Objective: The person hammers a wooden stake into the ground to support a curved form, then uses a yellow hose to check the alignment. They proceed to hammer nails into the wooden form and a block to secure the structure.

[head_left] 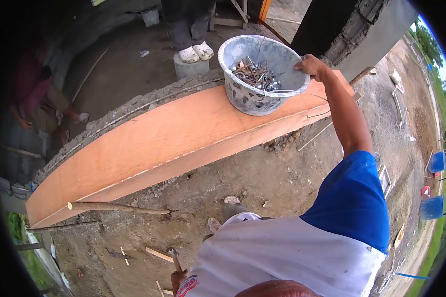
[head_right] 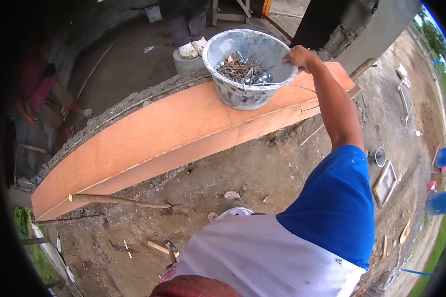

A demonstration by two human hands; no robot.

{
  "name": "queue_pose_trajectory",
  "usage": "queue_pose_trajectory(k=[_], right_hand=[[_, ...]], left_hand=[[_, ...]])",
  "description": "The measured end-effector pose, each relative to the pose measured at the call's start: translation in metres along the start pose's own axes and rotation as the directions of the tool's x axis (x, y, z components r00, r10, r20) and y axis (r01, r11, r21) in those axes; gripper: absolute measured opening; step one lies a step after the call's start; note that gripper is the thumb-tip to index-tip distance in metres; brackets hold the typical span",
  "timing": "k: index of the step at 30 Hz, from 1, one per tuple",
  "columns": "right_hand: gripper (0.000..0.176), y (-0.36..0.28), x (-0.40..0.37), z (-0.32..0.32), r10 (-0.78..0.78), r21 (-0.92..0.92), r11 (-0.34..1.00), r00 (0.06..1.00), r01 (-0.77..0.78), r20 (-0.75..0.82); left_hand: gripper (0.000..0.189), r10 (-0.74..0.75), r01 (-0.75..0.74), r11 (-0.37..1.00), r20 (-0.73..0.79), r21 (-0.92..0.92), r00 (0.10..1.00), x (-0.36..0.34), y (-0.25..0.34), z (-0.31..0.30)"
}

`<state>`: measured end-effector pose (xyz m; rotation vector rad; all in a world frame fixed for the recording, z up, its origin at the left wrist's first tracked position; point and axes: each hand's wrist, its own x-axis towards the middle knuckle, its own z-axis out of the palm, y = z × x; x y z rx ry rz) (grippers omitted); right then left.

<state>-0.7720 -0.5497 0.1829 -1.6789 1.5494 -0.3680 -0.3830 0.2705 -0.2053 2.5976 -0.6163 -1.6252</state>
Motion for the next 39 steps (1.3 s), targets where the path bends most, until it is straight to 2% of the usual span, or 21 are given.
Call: queue_pose_trajectory(k=[1,2,3,4,6,8,9,12,13,16,19,22,24,26,27,30,32,35,36,38,39], right_hand=[[0.031,-0.008,-0.013,0.002,-0.133,-0.34,0.937,0.98,0.075,-0.148],[0.031,-0.015,-0.028,0.007,-0.301,-0.65,0.755,0.926,0.086,-0.228],[0.031,-0.023,-0.037,0.01,-0.478,-0.876,0.481,0.848,0.033,-0.231],[0.03,-0.03,-0.041,0.012,-0.588,-0.884,0.436,0.796,0.165,-0.142],[0.03,-0.044,-0.041,0.015,-0.775,-0.862,0.302,0.632,0.406,0.026],[0.028,-0.062,-0.034,0.026,-0.656,-0.649,0.39,0.692,0.653,0.301],[0.028,-0.069,-0.028,0.035,-0.6,-0.51,0.443,0.667,0.737,0.442],[0.025,-0.074,-0.008,0.061,-0.545,-0.504,0.328,0.596,0.799,0.59],[0.025,-0.073,0.004,0.068,-0.611,-0.45,0.254,0.503,0.856,0.612],[0.024,-0.074,0.026,0.086,-0.675,-0.356,0.208,0.397,0.911,0.621],[0.025,-0.085,0.03,0.096,-0.635,-0.334,0.195,0.378,0.922,0.673],[0.025,-0.085,0.032,0.111,-0.689,-0.414,0.036,0.323,0.91,0.649],[0.02,-0.088,0.034,0.117,-0.678,-0.481,0.028,0.37,0.876,0.636],[0.017,-0.094,0.03,0.123,-0.642,-0.594,0.02,0.466,0.804,0.609],[0.016,-0.092,0.031,0.124,-0.66,-0.598,-0.035,0.431,0.801,0.616],[0.018,-0.091,0.034,0.129,-0.658,-0.515,-0.124,0.319,0.848,0.682],[0.016,-0.095,0.033,0.129,-0.62,-0.429,0.013,0.344,0.903,0.705],[0.007,-0.099,0.028,0.128,-0.661,-0.377,0.038,0.307,0.925,0.685],[0.007,-0.101,0.024,0.127,-0.684,-0.353,0.065,0.299,0.933,0.666],[0.006,-0.114,0.009,0.119,-0.683,-0.324,0.284,0.428,0.902,0.592],[0.006,-0.119,0.008,0.112,-0.732,-0.315,0.282,0.416,0.906,0.54]], left_hand=[[0.034,0.013,-0.013,1.0,-0.009,0.012,1.0,0.0,0.011,-0.003],[0.034,0.028,-0.027,0.999,-0.018,0.018,0.999,-0.001,0.022,-0.004],[0.034,0.037,-0.036,0.999,-0.023,0.028,0.999,-0.002,0.033,-0.005],[0.034,0.05,-0.049,0.998,-0.03,0.038,0.998,-0.003,0.044,-0.004],[0.035,0.085,-0.083,0.995,-0.04,0.053,0.996,-0.003,0.067,-0.004],[0.035,0.112,-0.108,0.992,-0.052,0.067,0.992,-0.003,0.09,-0.002],[0.035,0.126,-0.121,0.99,-0.061,0.075,0.99,-0.002,0.1,-0.001],[0.035,0.17,-0.162,0.982,-0.082,0.097,0.982,0.002,0.124,0.007],[0.035,0.182,-0.173,0.979,-0.091,0.106,0.979,0.003,0.129,0.01],[0.036,0.237,-0.22,0.966,-0.128,0.134,0.963,0.003,0.139,0.021],[0.036,0.294,-0.268,0.949,-0.167,0.163,0.941,0.005,0.145,0.032],[0.036,0.358,-0.32,0.927,-0.211,0.196,0.909,0.006,0.143,0.045],[0.037,0.359,-0.319,0.928,-0.233,0.19,0.904,0.006,0.14,0.056],[0.034,0.141,-0.145,0.989,-0.168,-0.016,0.976,-0.023,0.186,0.04],[0.032,0.028,-0.042,0.989,-0.1,-0.141,0.995,-0.054,0.231,0.016],[0.03,-0.141,0.133,0.937,-0.004,-0.325,0.99,-0.077,0.248,0.008],[0.029,-0.172,0.169,0.881,0.035,-0.443,0.984,-0.071,0.231,0.023],[0.026,-0.202,0.185,0.72,0.053,-0.669,0.978,-0.081,0.218,0.034],[0.024,-0.176,0.116,0.661,-0.003,-0.741,0.984,-0.093,0.223,0.029],[0.022,-0.128,-0.033,0.533,-0.119,-0.845,0.985,-0.11,0.228,0.02],[0.024,-0.062,-0.139,0.525,-0.201,-0.84,0.978,-0.12,0.234,0.007]])
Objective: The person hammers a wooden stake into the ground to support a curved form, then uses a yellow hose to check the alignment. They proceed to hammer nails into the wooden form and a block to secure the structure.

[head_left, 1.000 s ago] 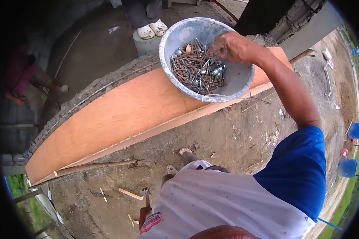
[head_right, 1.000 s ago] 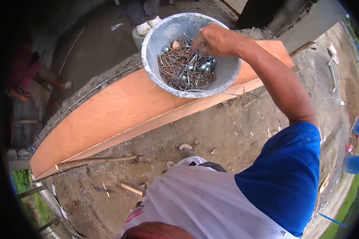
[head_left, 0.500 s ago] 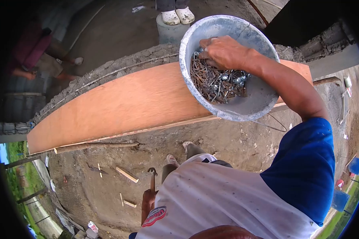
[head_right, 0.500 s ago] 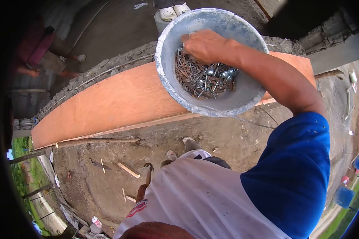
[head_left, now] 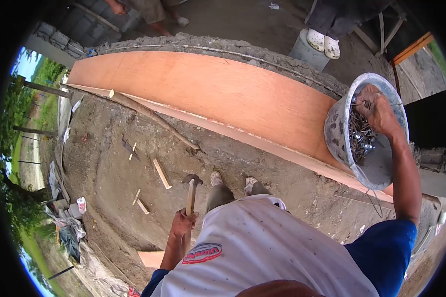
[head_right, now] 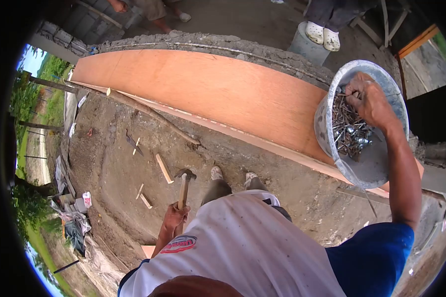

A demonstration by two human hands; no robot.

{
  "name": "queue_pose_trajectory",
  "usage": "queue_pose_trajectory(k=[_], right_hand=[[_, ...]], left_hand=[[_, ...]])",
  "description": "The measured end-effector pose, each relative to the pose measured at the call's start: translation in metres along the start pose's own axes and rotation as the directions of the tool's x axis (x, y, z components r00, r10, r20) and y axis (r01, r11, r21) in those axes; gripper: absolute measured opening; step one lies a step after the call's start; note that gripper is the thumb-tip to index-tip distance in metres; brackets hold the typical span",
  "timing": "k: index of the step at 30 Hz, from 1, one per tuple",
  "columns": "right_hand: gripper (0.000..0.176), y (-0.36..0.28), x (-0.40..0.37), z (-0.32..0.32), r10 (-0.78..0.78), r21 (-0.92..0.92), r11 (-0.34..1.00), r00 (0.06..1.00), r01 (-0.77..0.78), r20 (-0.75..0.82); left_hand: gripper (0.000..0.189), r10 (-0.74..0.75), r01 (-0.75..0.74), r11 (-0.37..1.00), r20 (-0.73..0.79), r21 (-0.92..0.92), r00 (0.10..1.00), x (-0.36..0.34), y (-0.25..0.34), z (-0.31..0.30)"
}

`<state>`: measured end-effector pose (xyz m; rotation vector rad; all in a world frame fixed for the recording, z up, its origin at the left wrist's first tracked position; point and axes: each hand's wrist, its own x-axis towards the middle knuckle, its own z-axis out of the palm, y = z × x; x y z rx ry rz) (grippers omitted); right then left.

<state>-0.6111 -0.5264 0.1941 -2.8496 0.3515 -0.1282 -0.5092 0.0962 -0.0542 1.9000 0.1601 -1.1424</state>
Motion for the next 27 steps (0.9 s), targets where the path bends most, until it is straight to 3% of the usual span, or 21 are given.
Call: queue_pose_trajectory(k=[1,3,4,6,8,9,10,11,13,15,17,21,23,26,27], right_hand=[[0.006,0.001,-0.003,-0.01,-0.001,0.006,1.0,0.997,0.002,-0.074],[0.006,-0.003,-0.011,-0.04,0.301,0.145,0.949,0.939,-0.279,-0.168],[0.007,-0.005,-0.018,-0.053,0.279,0.217,0.95,0.919,-0.223,-0.279],[0.01,-0.049,-0.019,-0.068,0.229,0.26,0.961,0.811,-0.099,-0.538],[0.012,-0.117,-0.014,-0.057,0.131,0.277,0.959,0.762,0.066,-0.634],[0.012,-0.141,-0.008,-0.046,0.054,0.33,0.926,0.804,0.181,-0.592],[0.013,-0.171,0.01,-0.028,-0.051,0.234,0.952,0.856,0.197,-0.514],[0.015,-0.195,0.035,-0.004,-0.146,0.147,0.962,0.888,0.231,-0.437],[0.015,-0.205,0.081,0.044,-0.198,0.134,0.967,0.969,0.217,-0.144],[0.016,-0.205,0.126,0.079,-0.193,0.168,0.968,0.981,0.187,0.016],[0.02,-0.209,0.183,0.115,-0.231,0.172,0.959,0.973,0.226,0.014],[0.021,-0.233,0.301,0.215,-0.191,0.255,0.943,0.975,0.215,-0.116],[0.024,-0.246,0.341,0.249,-0.18,0.242,0.955,0.984,0.174,0.001],[0.03,-0.256,0.358,0.278,-0.163,0.199,0.96,0.971,0.197,-0.176],[0.032,-0.258,0.357,0.283,-0.151,0.189,0.965,0.976,0.18,-0.16]], left_hand=[[0.027,0.097,-0.097,0.993,-0.003,-0.063,0.995,-0.011,0.018,-0.004],[0.034,0.311,-0.295,0.928,0.038,-0.23,0.95,-0.03,0.081,-0.02],[0.039,0.425,-0.38,0.86,0.066,-0.341,0.903,-0.034,0.107,-0.03],[0.05,0.574,-0.537,0.783,0.031,-0.314,0.818,-0.033,0.16,-0.055],[0.058,0.698,-0.7,0.714,-0.058,-0.027,0.714,-0.005,0.205,-0.083],[0.053,0.746,-0.72,0.665,-0.15,0.198,0.648,0.004,0.238,-0.09],[0.049,0.799,-0.682,0.595,-0.221,0.426,0.559,0.016,0.272,-0.096],[0.047,0.82,-0.636,0.545,-0.19,0.546,0.54,0.033,0.303,-0.11],[0.044,0.825,-0.555,0.467,-0.113,0.689,0.554,0.067,0.352,-0.134],[0.041,0.805,-0.51,0.413,-0.04,0.754,0.592,0.1,0.385,-0.152],[0.037,0.775,-0.455,0.364,0.007,0.813,0.631,0.127,0.406,-0.17],[0.032,0.596,-0.39,0.331,0.13,0.859,0.793,0.169,0.417,-0.193],[0.033,0.571,-0.395,0.303,0.166,0.867,0.804,0.169,0.418,-0.198],[0.032,0.566,-0.423,0.336,0.179,0.841,0.805,0.172,0.423,-0.206],[0.032,0.552,-0.435,0.371,0.182,0.821,0.814,0.167,0.426,-0.21]])
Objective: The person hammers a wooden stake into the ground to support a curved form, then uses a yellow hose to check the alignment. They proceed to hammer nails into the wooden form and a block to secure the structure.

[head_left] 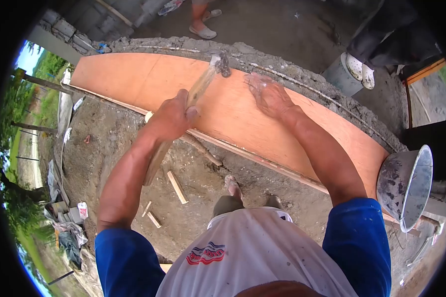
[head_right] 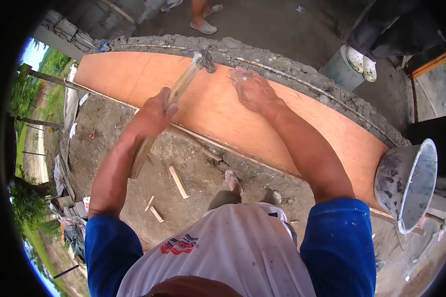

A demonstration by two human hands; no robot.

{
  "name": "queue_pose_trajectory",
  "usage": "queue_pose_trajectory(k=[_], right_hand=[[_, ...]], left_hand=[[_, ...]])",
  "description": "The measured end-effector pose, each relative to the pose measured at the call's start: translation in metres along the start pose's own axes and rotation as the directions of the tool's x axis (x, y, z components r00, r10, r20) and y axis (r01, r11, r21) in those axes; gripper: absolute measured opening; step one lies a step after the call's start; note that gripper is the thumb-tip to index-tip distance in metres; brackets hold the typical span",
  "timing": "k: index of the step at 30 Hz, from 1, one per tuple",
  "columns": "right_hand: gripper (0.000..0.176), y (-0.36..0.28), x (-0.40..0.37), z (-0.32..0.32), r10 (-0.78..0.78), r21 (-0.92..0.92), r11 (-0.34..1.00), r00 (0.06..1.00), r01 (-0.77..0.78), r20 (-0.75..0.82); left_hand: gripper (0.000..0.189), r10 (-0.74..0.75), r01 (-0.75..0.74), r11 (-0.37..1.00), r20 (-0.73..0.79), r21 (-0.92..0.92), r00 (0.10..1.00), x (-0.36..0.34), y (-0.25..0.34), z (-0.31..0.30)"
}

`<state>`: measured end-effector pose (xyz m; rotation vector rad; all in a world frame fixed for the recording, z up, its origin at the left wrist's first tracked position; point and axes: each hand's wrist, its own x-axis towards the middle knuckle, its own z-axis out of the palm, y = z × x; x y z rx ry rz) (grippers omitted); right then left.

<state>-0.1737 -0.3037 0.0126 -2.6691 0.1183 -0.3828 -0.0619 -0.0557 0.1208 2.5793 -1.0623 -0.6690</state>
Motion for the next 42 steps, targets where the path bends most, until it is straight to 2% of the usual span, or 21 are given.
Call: queue_pose_trajectory(k=[4,5,8,11,13,14,16,17,20,23,26,28,29,31,34,37,40,42], right_hand=[[0.038,-0.005,0.002,-0.003,0.079,-0.088,0.993,0.996,-0.075,0.039],[0.039,-0.007,0.003,-0.003,0.109,-0.114,0.988,0.993,-0.103,0.05],[0.038,0.001,0.004,0.002,0.034,-0.088,0.996,0.998,-0.029,0.061],[0.033,0.007,0.008,0.003,-0.038,-0.056,0.998,0.999,0.038,-0.009],[0.029,0.003,0.021,-0.006,0.211,0.187,0.963,0.975,-0.196,-0.064],[0.028,-0.005,0.029,-0.009,0.336,0.314,0.901,0.94,-0.3,-0.066],[0.026,-0.018,0.048,-0.002,0.345,0.388,0.889,0.913,-0.243,-0.218],[0.026,-0.022,0.056,0.002,0.344,0.42,0.884,0.893,-0.205,-0.289],[0.028,-0.023,0.066,0.028,0.184,0.31,0.948,0.919,-0.072,-0.347],[0.026,-0.024,0.064,0.028,0.112,0.341,0.94,0.965,-0.025,-0.237],[0.023,-0.022,0.067,0.034,-0.002,0.225,0.972,0.964,0.065,-0.268],[0.023,-0.024,0.066,0.033,0.01,0.215,0.976,0.988,0.024,-0.156],[0.022,-0.025,0.066,0.03,0.016,0.207,0.978,0.995,0.005,-0.101],[0.017,-0.024,0.068,0.031,0.008,0.202,0.979,0.996,0.011,-0.094],[0.016,-0.022,0.066,0.033,0.001,0.2,0.98,0.994,0.022,-0.111],[0.018,-0.029,0.067,0.033,0.012,0.192,0.981,0.995,0.007,-0.098],[0.023,-0.032,0.069,0.028,0.031,0.172,0.985,0.999,-0.027,-0.019],[0.024,-0.03,0.069,0.029,0.016,0.168,0.986,1.0,-0.013,-0.015]], left_hand=[[0.033,-0.101,0.1,0.994,-0.017,-0.04,0.995,-0.005,0.017,-0.024],[0.034,-0.076,0.076,0.997,0.001,-0.024,0.997,0.002,0.01,-0.02],[0.035,-0.032,0.031,0.999,0.051,0.019,0.998,0.014,-0.002,-0.007],[0.036,-0.049,0.045,0.997,0.069,0.069,0.996,0.011,0.007,-0.009],[0.037,-0.058,0.054,0.996,0.063,0.069,0.996,0.013,0.004,-0.006],[0.037,-0.045,0.042,0.997,0.053,0.065,0.998,0.014,0.003,-0.004],[0.038,-0.034,0.032,0.998,0.029,0.051,0.999,0.012,-0.001,-0.001],[0.038,-0.027,0.026,0.999,0.025,0.034,0.999,0.011,-0.003,0.0],[0.037,-0.031,0.031,0.999,-0.003,-0.013,1.0,0.006,-0.008,-0.004],[0.035,-0.086,0.084,0.996,-0.054,-0.043,0.995,-0.009,-0.005,-0.018],[0.034,-0.149,0.151,0.989,-0.116,0.008,0.982,-0.008,-0.004,-0.039],[0.033,-0.178,0.185,0.98,-0.105,0.068,0.978,0.001,-0.012,-0.046],[0.032,-0.142,0.148,0.984,-0.066,0.104,0.988,0.006,-0.022,-0.048],[0.03,-0.065,0.062,0.982,0.013,0.179,0.998,0.018,-0.041,-0.057],[0.03,-0.073,0.051,0.969,0.081,0.242,0.994,0.026,-0.037,-0.073],[0.032,0.017,-0.029,0.947,0.04,0.319,0.999,0.024,-0.047,-0.096],[0.035,-0.044,0.042,0.963,0.004,0.265,0.999,0.023,-0.057,-0.108],[0.036,-0.086,0.064,0.968,0.081,0.242,0.993,0.026,-0.077,-0.104]])
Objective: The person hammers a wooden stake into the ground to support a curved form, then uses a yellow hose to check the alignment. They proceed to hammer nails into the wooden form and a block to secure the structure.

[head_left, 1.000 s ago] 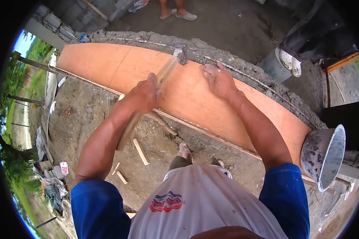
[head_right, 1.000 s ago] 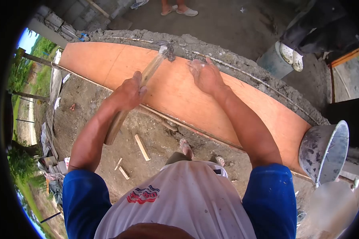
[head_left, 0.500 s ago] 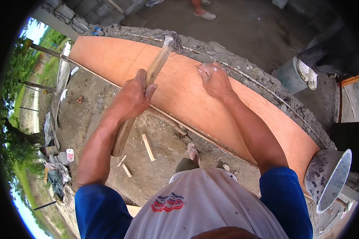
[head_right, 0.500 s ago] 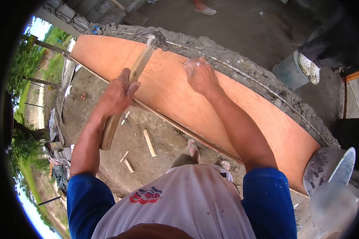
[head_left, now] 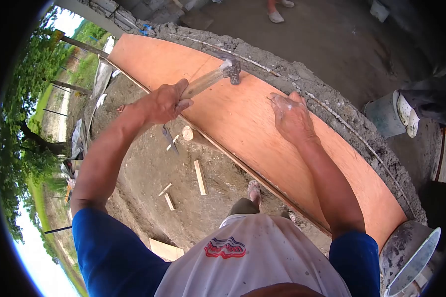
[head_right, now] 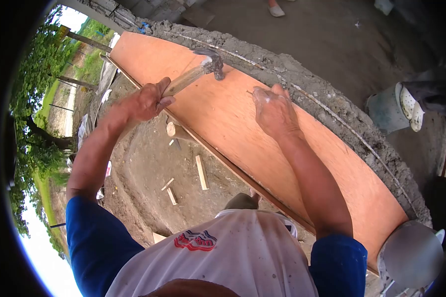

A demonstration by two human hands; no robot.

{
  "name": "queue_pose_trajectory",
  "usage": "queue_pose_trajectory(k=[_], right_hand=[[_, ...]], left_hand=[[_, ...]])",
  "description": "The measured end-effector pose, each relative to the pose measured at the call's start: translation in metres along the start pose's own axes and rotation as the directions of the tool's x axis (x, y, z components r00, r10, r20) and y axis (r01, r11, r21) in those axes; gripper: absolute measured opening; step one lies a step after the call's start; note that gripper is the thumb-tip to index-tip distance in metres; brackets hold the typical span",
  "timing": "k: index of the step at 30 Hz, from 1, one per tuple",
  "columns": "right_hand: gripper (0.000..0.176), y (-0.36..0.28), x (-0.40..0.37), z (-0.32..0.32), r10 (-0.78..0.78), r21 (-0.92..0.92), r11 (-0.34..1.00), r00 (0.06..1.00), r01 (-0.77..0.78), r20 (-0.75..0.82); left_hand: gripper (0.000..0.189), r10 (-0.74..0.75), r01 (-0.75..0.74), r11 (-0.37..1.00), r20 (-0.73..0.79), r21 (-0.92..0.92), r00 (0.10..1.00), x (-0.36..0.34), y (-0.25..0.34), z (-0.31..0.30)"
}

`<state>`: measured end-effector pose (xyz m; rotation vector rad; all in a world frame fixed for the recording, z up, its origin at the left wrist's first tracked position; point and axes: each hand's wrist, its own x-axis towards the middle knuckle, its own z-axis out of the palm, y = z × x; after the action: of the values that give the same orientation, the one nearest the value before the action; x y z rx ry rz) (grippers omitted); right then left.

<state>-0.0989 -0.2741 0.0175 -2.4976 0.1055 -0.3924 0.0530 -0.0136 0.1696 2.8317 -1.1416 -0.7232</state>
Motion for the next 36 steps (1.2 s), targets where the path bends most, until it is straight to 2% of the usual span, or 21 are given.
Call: queue_pose_trajectory(k=[3,6,9,12,16,19,22,23,26,27,29,32,33,36], right_hand=[[0.02,0.005,0.0,0.007,-0.057,0.023,0.998,0.989,0.06,-0.134],[0.019,0.016,0.007,0.011,-0.047,0.189,0.976,0.954,0.106,-0.296],[0.019,0.007,0.025,0.011,0.24,0.331,0.93,0.947,-0.161,-0.215],[0.02,-0.001,0.038,0.016,0.243,0.248,0.948,0.955,-0.197,-0.17],[0.023,0.004,0.039,0.024,0.139,0.106,0.987,0.975,-0.122,-0.174],[0.022,0.0,0.04,0.022,0.113,0.05,0.993,0.979,-0.106,-0.169],[0.021,0.0,0.038,0.023,0.112,0.029,0.994,0.978,-0.108,-0.175],[0.02,-0.001,0.038,0.023,0.118,0.024,0.993,0.978,-0.115,-0.17],[0.022,0.0,0.038,0.021,0.139,-0.045,0.989,0.986,-0.143,-0.095],[0.023,0.001,0.037,0.02,0.148,-0.075,0.985,0.987,-0.153,-0.061],[0.021,0.002,0.041,0.02,0.138,-0.016,0.99,0.987,-0.14,-0.078],[0.019,0.002,0.037,0.023,0.103,-0.006,0.995,0.987,-0.105,-0.12],[0.018,0.002,0.038,0.023,0.08,-0.021,0.996,0.986,-0.084,-0.144],[0.018,0.001,0.037,0.023,0.071,-0.076,0.994,0.986,-0.083,-0.151]], left_hand=[[0.037,0.024,-0.024,1.0,0.012,-0.009,1.0,0.01,-0.015,0.015],[0.037,0.009,-0.009,0.999,-0.012,0.043,1.0,0.011,-0.015,0.019],[0.035,0.043,-0.038,0.996,-0.061,0.084,0.997,0.012,-0.019,0.021],[0.034,0.054,-0.05,0.998,-0.107,0.038,0.993,0.01,-0.023,0.034],[0.031,0.027,-0.043,0.993,-0.145,-0.108,0.989,0.001,-0.02,0.041],[0.027,0.044,-0.098,0.966,-0.222,-0.24,0.974,-0.008,0.005,0.026],[0.027,0.13,-0.236,0.939,-0.378,-0.25,0.917,-0.013,0.027,0.004],[0.028,0.148,-0.262,0.925,-0.373,-0.277,0.916,-0.011,0.029,0.001],[0.028,0.237,-0.264,0.956,-0.189,-0.129,0.953,0.012,0.013,0.017],[0.027,0.246,-0.271,0.953,-0.176,-0.133,0.953,0.013,0.011,0.016],[0.026,0.262,-0.283,0.95,-0.158,-0.132,0.952,0.014,0.009,0.012],[0.027,0.181,-0.295,0.895,-0.334,-0.334,0.925,0.0,0.021,0.003],[0.029,0.142,-0.278,0.854,-0.317,-0.441,0.938,-0.003,0.023,-0.001],[0.029,0.213,-0.225,0.968,-0.108,-0.111,0.971,0.018,0.008,0.019]])
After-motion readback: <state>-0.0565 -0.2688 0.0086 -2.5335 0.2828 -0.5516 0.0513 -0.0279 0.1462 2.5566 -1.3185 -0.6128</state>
